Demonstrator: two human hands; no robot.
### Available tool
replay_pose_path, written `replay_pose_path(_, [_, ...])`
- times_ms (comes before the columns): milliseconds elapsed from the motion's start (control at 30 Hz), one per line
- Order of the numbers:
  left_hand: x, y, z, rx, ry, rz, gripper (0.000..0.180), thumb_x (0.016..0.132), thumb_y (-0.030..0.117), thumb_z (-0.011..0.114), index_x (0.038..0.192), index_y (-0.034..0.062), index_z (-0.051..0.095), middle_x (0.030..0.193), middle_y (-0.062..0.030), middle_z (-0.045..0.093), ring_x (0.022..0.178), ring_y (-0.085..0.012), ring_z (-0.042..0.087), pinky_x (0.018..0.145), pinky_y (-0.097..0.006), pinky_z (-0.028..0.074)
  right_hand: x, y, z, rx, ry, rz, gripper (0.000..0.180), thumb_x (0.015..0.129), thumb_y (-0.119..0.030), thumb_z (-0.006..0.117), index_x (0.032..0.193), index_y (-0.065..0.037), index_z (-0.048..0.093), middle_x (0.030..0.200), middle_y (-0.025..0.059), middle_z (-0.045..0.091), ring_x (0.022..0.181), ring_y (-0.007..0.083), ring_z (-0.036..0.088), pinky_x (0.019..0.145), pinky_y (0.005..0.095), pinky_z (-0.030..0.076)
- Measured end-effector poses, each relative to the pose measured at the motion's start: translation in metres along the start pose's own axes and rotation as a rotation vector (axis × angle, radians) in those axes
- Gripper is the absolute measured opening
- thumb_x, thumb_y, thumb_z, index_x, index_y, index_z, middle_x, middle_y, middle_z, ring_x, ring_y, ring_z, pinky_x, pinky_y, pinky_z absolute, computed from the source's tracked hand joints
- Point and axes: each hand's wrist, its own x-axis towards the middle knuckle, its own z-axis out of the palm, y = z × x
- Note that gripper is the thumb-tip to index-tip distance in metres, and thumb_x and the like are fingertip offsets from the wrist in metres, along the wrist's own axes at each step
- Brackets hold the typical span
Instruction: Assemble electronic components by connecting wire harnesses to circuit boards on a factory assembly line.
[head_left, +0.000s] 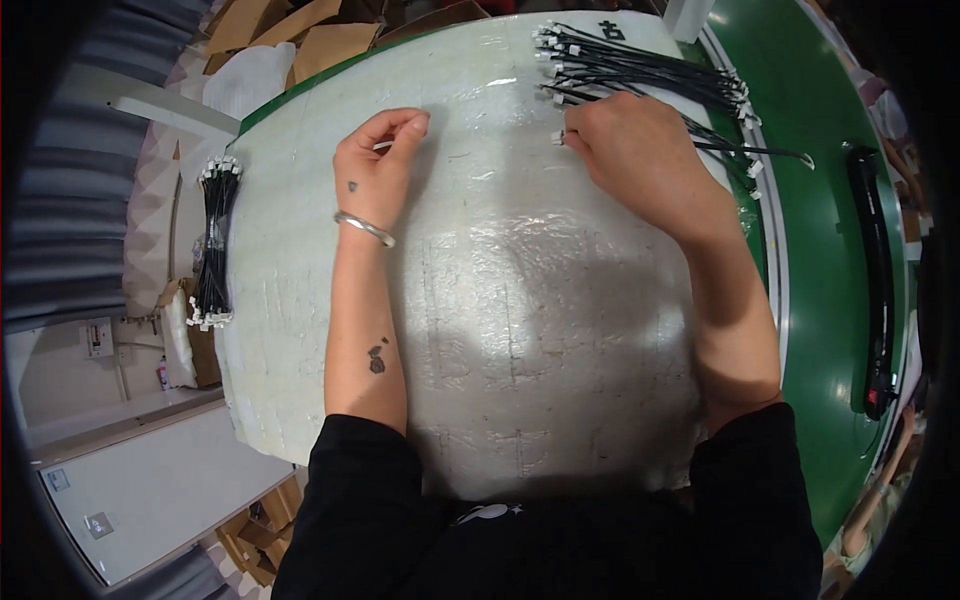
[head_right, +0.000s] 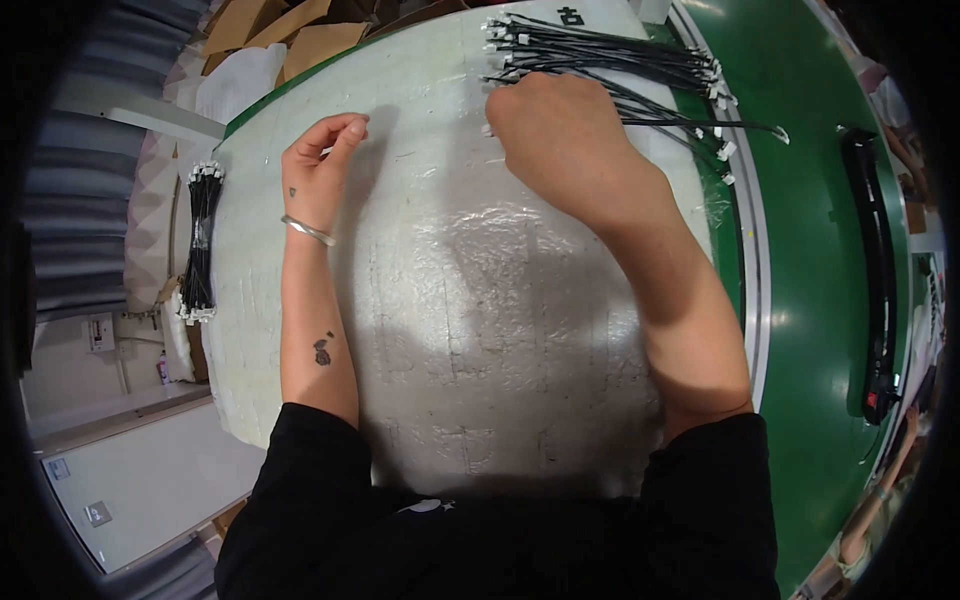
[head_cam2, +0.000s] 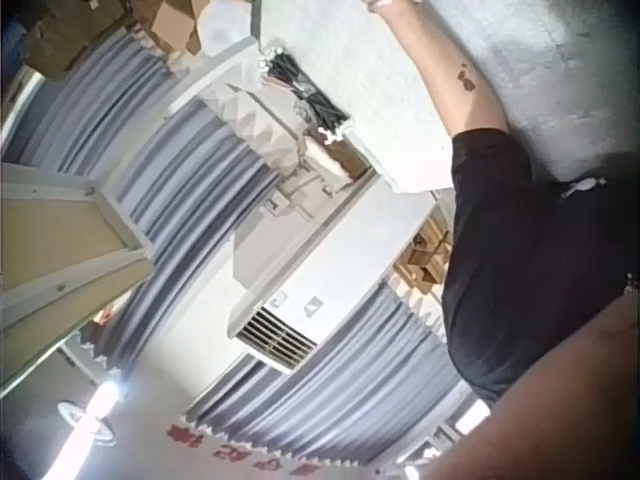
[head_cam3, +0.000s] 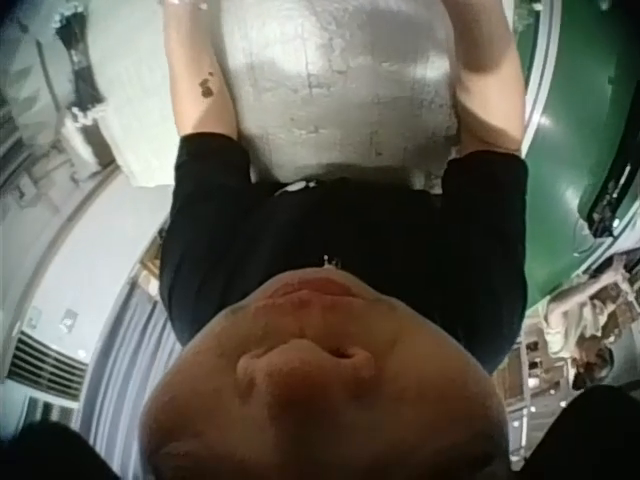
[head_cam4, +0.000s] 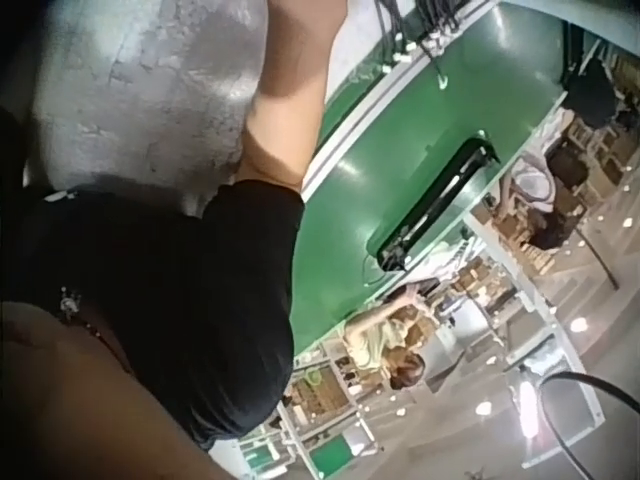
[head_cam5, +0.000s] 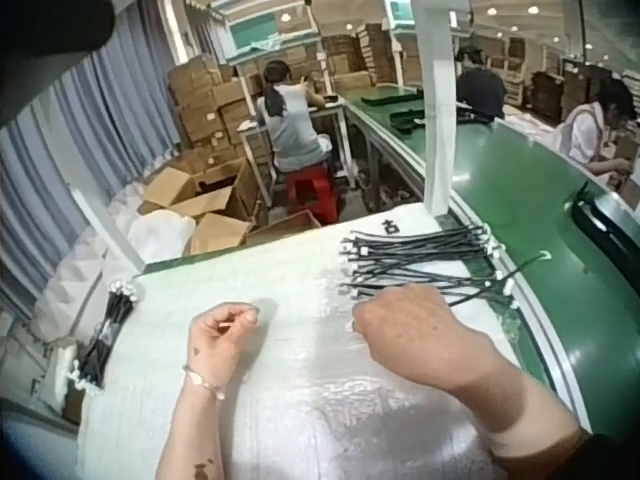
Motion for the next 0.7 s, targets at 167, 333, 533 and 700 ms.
replay_pose_path(167, [0.002,-0.028,-0.017,0.101,-0.284,-0.102,0.016,0.076,0.012,0.074,0.091,0.0073,0.072,0.075,0.0008,0.064,0.073,-0.0083,0.053,0.069,-0.022,0.044,0.005,0.000,0.024,0.075,-0.123,0.017,0.013,0.073,-0.006,0.054,0.073,0.002,0.065,0.073,0.0196,0.064,0.076,0.0344,0.064,0.068,0.0423,0.050])
replay_pose_path(333, [-0.001,-0.020,-0.009,0.383,-0.333,0.073,0.020,0.070,0.012,0.077,0.089,0.0108,0.073,0.074,0.0011,0.062,0.082,-0.0147,0.051,0.075,-0.027,0.045,0.006,0.011,0.041,0.232,-0.175,0.081,0.017,0.085,-0.016,0.054,0.081,-0.001,0.061,0.073,0.0177,0.062,0.076,0.0369,0.060,0.069,0.0454,0.047])
replay_pose_path(533, [-0.005,-0.031,-0.001,0.443,-0.278,0.225,0.007,0.074,0.011,0.072,0.079,0.0078,0.070,0.077,-0.0025,0.063,0.083,-0.0201,0.051,0.075,-0.030,0.044,0.005,0.009,0.048,0.244,-0.137,0.100,0.018,0.086,-0.017,0.053,0.083,-0.001,0.061,0.074,0.0183,0.063,0.074,0.0380,0.060,0.069,0.0458,0.047])
replay_pose_path(700, [-0.004,-0.038,0.007,0.411,-0.183,0.242,0.008,0.087,0.014,0.058,0.086,0.0065,0.062,0.077,-0.0052,0.058,0.079,-0.0183,0.050,0.075,-0.028,0.041,0.009,0.009,0.051,0.287,-0.158,0.120,0.019,0.086,-0.017,0.053,0.084,-0.001,0.061,0.076,0.0189,0.063,0.075,0.0379,0.061,0.070,0.0458,0.047])
